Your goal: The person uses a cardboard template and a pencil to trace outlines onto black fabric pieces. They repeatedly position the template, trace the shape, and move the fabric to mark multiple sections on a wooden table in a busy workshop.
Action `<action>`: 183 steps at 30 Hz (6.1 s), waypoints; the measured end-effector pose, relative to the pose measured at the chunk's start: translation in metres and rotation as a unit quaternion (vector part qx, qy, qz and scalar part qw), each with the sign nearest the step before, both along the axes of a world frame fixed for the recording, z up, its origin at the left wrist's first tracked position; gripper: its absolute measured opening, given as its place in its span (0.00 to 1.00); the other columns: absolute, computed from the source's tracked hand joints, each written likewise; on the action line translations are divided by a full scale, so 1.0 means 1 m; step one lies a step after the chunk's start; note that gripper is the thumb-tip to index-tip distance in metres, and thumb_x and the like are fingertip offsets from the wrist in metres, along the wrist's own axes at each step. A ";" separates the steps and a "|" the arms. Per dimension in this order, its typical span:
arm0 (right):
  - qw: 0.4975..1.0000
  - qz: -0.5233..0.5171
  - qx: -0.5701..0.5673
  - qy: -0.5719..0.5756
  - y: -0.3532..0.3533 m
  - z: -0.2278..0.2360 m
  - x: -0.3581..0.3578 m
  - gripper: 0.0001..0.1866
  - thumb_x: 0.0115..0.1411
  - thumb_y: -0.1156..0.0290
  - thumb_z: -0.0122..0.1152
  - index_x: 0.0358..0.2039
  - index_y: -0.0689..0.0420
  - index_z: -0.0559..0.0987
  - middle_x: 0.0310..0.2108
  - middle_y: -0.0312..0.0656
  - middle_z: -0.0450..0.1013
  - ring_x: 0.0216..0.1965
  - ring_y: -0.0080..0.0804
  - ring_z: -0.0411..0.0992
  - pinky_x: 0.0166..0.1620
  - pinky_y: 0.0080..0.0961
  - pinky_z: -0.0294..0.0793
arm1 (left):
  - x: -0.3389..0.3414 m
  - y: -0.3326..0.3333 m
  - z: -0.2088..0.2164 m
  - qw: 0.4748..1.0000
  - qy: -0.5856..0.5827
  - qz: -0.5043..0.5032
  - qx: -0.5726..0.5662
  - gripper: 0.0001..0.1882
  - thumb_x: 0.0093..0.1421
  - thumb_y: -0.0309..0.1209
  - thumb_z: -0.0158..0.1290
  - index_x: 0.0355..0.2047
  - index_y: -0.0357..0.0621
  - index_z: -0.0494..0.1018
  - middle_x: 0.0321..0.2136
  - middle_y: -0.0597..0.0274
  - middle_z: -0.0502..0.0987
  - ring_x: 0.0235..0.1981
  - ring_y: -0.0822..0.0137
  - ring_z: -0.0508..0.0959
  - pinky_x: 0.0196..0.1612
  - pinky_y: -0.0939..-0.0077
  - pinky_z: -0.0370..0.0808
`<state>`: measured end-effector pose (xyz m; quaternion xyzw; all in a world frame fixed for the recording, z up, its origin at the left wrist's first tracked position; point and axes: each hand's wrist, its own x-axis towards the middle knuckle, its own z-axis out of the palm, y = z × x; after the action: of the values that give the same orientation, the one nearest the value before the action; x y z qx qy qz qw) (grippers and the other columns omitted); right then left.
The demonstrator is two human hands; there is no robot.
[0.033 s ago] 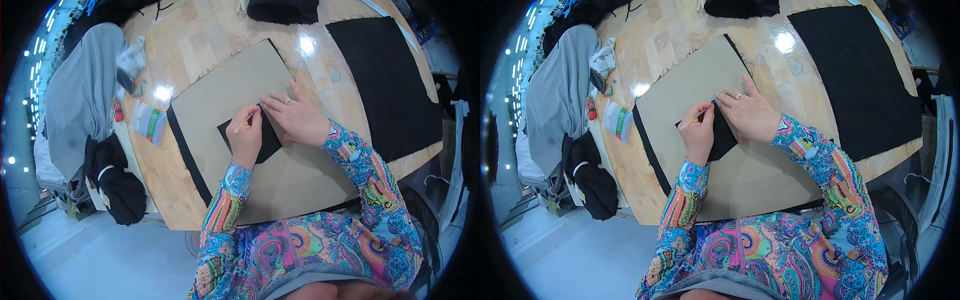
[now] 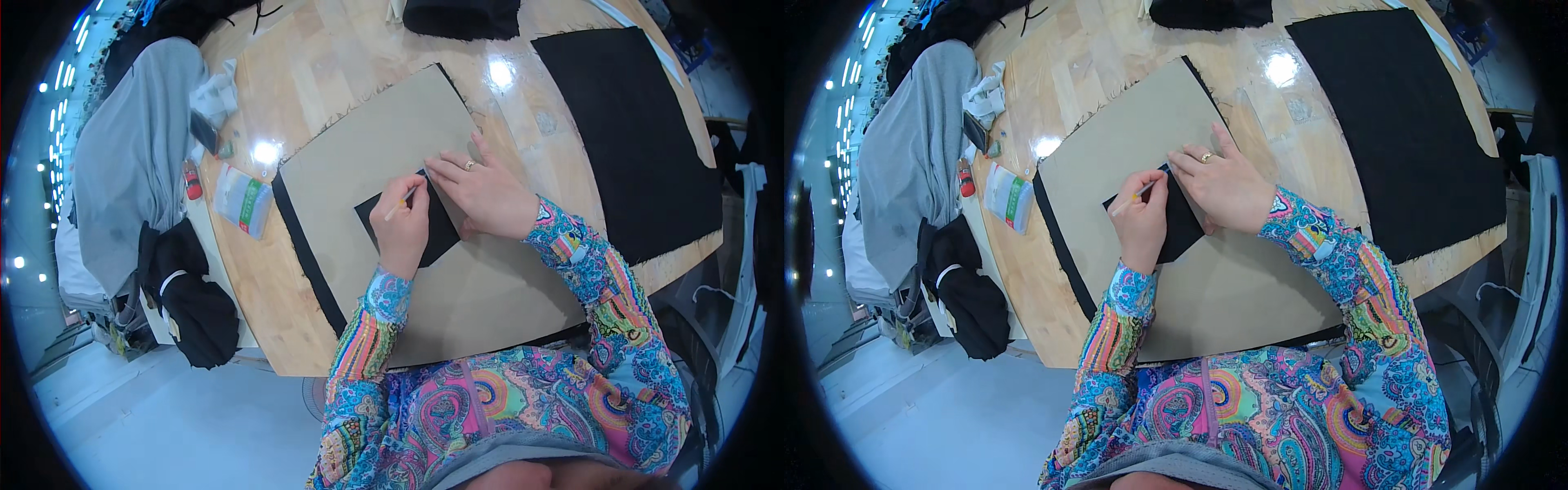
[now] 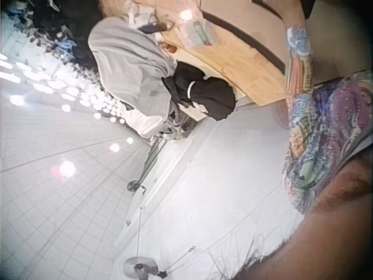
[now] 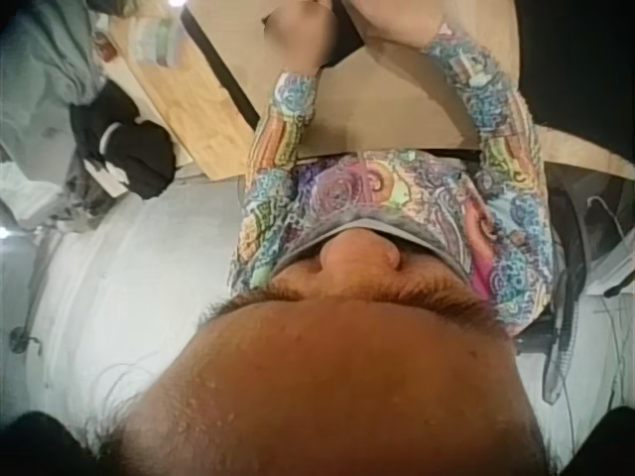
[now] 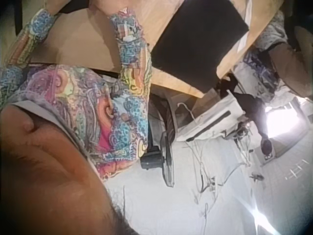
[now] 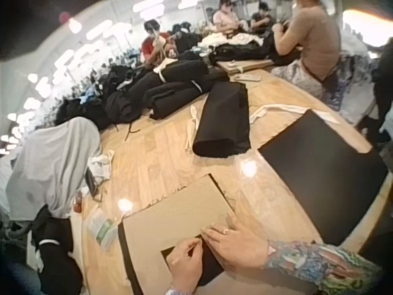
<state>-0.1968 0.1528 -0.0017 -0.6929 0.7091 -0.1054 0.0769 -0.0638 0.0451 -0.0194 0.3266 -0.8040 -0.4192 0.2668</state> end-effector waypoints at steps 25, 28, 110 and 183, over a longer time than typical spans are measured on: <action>0.998 -0.008 0.057 -0.022 -0.002 0.001 0.001 0.53 0.33 0.57 0.77 0.59 0.63 0.64 0.62 0.40 0.58 0.65 0.33 0.54 0.66 0.58 0.42 | 0.076 0.025 0.030 0.998 -0.015 -0.015 0.058 0.06 0.57 0.21 0.54 0.36 0.35 0.75 0.30 0.57 0.78 0.33 0.66 0.78 0.36 0.75 0.74; 0.998 -0.002 0.043 -0.039 0.000 0.001 -0.001 0.52 0.33 0.58 0.77 0.59 0.63 0.64 0.62 0.42 0.58 0.65 0.37 0.54 0.66 0.57 0.45 | 0.113 0.013 0.030 0.980 0.003 0.140 0.142 0.10 0.61 0.25 0.53 0.40 0.32 0.74 0.34 0.57 0.78 0.35 0.68 0.77 0.39 0.77 0.73; 0.971 -0.005 -0.224 -0.083 0.048 -0.005 0.120 0.16 0.49 0.72 0.61 0.39 0.56 0.70 0.35 0.41 0.66 0.35 0.36 0.68 0.38 0.29 0.66 | 0.192 0.011 0.039 0.985 0.103 0.042 -0.131 0.04 0.60 0.21 0.46 0.28 0.40 0.63 0.36 0.44 0.74 0.33 0.56 0.76 0.37 0.67 0.73; 0.718 -0.653 -0.186 0.152 0.424 -0.039 -0.298 0.11 0.47 0.80 0.50 0.25 0.51 0.79 0.28 0.42 0.76 0.36 0.45 0.74 0.39 0.39 0.70 | -0.132 0.181 -0.027 0.896 0.132 -0.408 -0.116 0.05 0.49 0.23 0.54 0.27 0.46 0.72 0.22 0.64 0.73 0.31 0.61 0.75 0.38 0.65 0.68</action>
<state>-0.4952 0.5766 -0.0405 -0.0650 0.9540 -0.1524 -0.2500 -0.1960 0.2263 -0.0460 -0.1222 -0.8669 -0.4342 0.2122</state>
